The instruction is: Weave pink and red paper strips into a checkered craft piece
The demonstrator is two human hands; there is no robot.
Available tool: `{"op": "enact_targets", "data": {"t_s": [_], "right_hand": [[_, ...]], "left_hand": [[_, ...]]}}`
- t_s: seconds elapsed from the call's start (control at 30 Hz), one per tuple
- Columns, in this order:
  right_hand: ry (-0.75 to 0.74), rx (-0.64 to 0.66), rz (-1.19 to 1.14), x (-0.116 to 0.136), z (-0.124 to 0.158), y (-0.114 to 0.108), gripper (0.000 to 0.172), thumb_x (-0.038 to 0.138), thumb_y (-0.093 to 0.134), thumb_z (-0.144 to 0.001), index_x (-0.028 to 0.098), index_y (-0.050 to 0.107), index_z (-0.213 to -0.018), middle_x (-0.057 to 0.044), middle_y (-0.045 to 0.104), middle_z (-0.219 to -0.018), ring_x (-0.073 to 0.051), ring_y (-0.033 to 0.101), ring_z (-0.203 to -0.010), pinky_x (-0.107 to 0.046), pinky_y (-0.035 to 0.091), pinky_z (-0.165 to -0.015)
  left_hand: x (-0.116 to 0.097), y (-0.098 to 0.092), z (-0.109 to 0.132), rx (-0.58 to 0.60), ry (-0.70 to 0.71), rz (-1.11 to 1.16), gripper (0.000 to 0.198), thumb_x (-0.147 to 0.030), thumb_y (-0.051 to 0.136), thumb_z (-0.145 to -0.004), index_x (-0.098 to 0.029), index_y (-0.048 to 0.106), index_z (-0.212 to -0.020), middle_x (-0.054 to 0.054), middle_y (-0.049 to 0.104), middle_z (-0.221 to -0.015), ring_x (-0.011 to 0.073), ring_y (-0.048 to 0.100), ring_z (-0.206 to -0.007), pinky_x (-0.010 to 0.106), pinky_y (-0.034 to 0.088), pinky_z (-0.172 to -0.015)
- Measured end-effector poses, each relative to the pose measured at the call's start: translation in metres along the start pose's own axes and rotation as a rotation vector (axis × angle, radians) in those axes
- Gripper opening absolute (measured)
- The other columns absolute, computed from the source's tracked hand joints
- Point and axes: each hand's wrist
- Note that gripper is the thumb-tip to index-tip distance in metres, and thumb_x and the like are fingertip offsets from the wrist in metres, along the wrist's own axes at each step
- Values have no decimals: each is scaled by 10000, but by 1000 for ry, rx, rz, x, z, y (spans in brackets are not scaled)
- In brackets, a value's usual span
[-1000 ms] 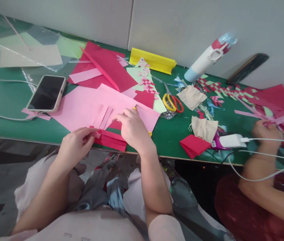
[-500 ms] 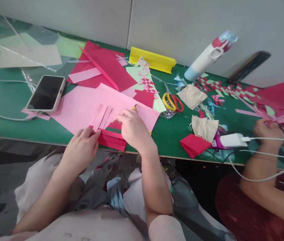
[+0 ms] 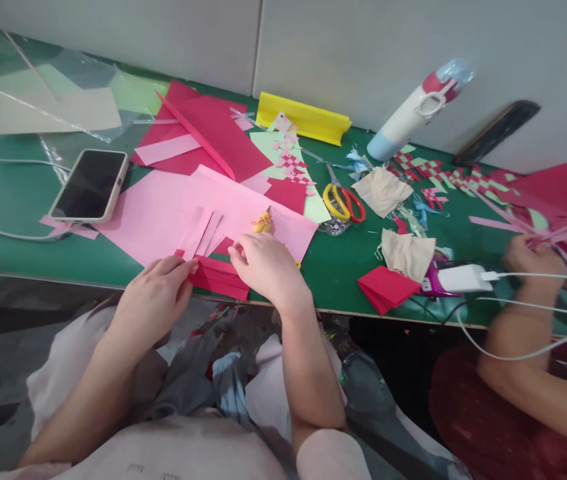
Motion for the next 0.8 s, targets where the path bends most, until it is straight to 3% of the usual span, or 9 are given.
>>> {"op": "enact_targets", "data": {"t_s": [0.1, 0.47, 0.8], "right_hand": [[40, 18, 21, 2, 1, -1, 197, 271, 499, -933, 152, 650, -891, -72, 682, -859, -177, 579, -757, -294, 393, -659], [-58, 21, 210, 6, -3, 13, 216, 262, 571, -908, 142, 655, -749, -87, 645, -840, -218, 585, -875, -331, 417, -750], [-75, 33, 198, 5, -4, 15, 230, 253, 603, -893, 155, 623, -685, -76, 628, -803, -204, 580, -836, -333, 426, -751]], "left_hand": [[0, -2, 1, -11, -11, 9, 335, -144, 431, -889, -117, 637, -1152, 119, 660, -998, 262, 632, -921, 378, 536, -778], [0, -1, 2, -34, -24, 6, 318, -147, 425, -887, -127, 658, -1103, 114, 683, -999, 256, 646, -890, 369, 538, -757], [-1, -2, 2, -17, -40, 7, 322, -157, 416, -889, -142, 648, -1112, 119, 680, -1014, 256, 644, -899, 375, 533, -766]]}}
Point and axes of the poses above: each hand's wrist, its own z-axis away from the middle knuckle, its own y-axis out of the palm, x = y × z
